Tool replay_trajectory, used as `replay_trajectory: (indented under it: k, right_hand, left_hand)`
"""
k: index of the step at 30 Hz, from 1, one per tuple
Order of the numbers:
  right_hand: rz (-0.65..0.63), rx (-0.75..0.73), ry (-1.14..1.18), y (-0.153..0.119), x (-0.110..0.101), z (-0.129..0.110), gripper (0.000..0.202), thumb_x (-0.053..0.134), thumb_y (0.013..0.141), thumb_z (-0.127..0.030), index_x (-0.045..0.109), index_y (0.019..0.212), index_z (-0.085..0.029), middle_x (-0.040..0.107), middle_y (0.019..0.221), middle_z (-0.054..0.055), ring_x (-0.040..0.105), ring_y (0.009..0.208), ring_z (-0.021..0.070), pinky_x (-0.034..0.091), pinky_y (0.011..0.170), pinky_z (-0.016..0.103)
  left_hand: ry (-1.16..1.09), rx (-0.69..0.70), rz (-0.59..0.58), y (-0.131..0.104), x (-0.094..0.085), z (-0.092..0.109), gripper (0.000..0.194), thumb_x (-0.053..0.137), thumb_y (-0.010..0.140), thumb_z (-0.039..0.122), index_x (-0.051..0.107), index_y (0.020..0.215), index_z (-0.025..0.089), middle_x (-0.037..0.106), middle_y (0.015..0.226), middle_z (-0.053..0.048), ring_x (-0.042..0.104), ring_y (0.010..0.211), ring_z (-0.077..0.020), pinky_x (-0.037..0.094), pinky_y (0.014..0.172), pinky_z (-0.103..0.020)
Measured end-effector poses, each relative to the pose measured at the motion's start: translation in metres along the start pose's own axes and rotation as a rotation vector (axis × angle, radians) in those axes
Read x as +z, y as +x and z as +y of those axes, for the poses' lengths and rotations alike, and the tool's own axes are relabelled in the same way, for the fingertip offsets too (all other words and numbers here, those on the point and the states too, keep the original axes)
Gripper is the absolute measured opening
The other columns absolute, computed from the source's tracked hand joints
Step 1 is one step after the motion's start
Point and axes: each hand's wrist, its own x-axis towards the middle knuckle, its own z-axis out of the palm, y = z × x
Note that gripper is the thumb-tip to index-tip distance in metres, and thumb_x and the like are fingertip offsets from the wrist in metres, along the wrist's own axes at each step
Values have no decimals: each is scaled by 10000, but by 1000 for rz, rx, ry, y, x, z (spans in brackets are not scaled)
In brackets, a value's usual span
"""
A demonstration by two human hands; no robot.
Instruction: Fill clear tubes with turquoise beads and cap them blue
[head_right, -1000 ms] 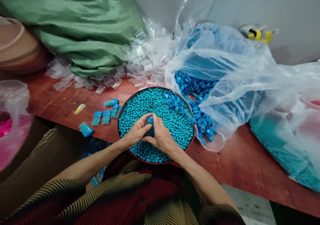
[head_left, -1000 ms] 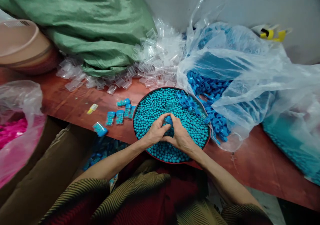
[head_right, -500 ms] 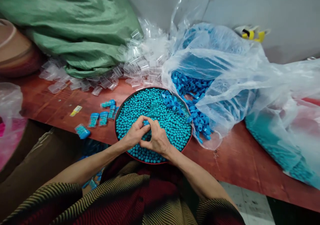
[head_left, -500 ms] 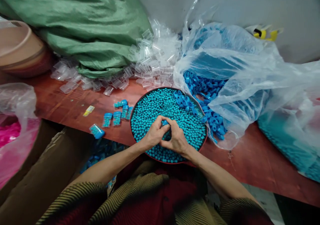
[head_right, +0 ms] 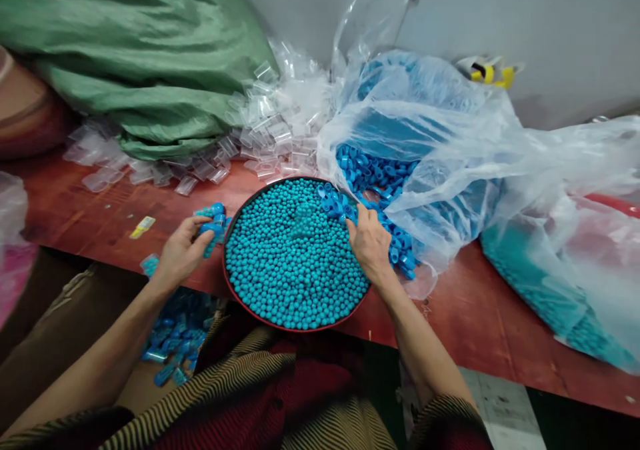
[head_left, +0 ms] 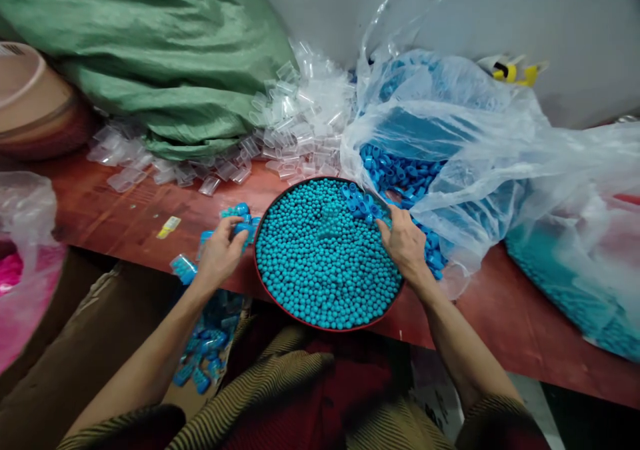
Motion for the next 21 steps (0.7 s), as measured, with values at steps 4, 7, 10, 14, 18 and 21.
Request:
replay_trajectory:
  k: [4,7,10,14,18,21]
  right_hand:
    - [-105,12,-94,13,11,7,491,531,838,-349,495,1262,-103,636,969,176,610,814,278,436,607,322]
    - [-129,18,-81,18,20,7,430,541,820,-282,535,1209,-99,645,977,186,611,838,286,445,646,344]
    - [-136,43,81,22,23,12,313,554,791,-274,601,1063,-128,658,859,130,612,816,264,463,693,366]
    - [-239,213,618,16,20,14,399,570,749,-382,530,1074,-153,581,648,-2,601,634,195,501,569,331]
    - [-461,348,951,1,16,8,561,576,726,-412,403,1199,-164,582,696,-24,620,599,177,503,467,291]
    - [-389,219,622,-8,8,9,461,529,783,-343,459,1199,-156,611,775,26,619,659,192,493,529,309]
  left_hand:
    - [349,115,231,4,3,0,389,471,813,331,520,1153,148,599,1070,-132,539,1027,-294,410,904,-435]
    - [281,273,109,0,32,23,321,425,863,291,535,1133,156,618,1082,-108,564,1002,-248,424,912,-386]
    - [213,353,-131,-1,70,50,298,463,867,251,535,1142,158,614,1102,-104,581,988,-223,437,900,-346]
    - [241,386,-305,6,106,70,356,508,861,279,504,1196,159,583,1146,-124,572,1014,-255,445,864,-357]
    - [295,400,-337,12,119,71,334,522,858,274,519,1177,176,598,1090,-114,588,967,-262,453,812,-353]
    - [336,388,-341,12,121,69,286,521,864,293,542,1134,202,613,1042,-86,600,920,-239,456,773,-328]
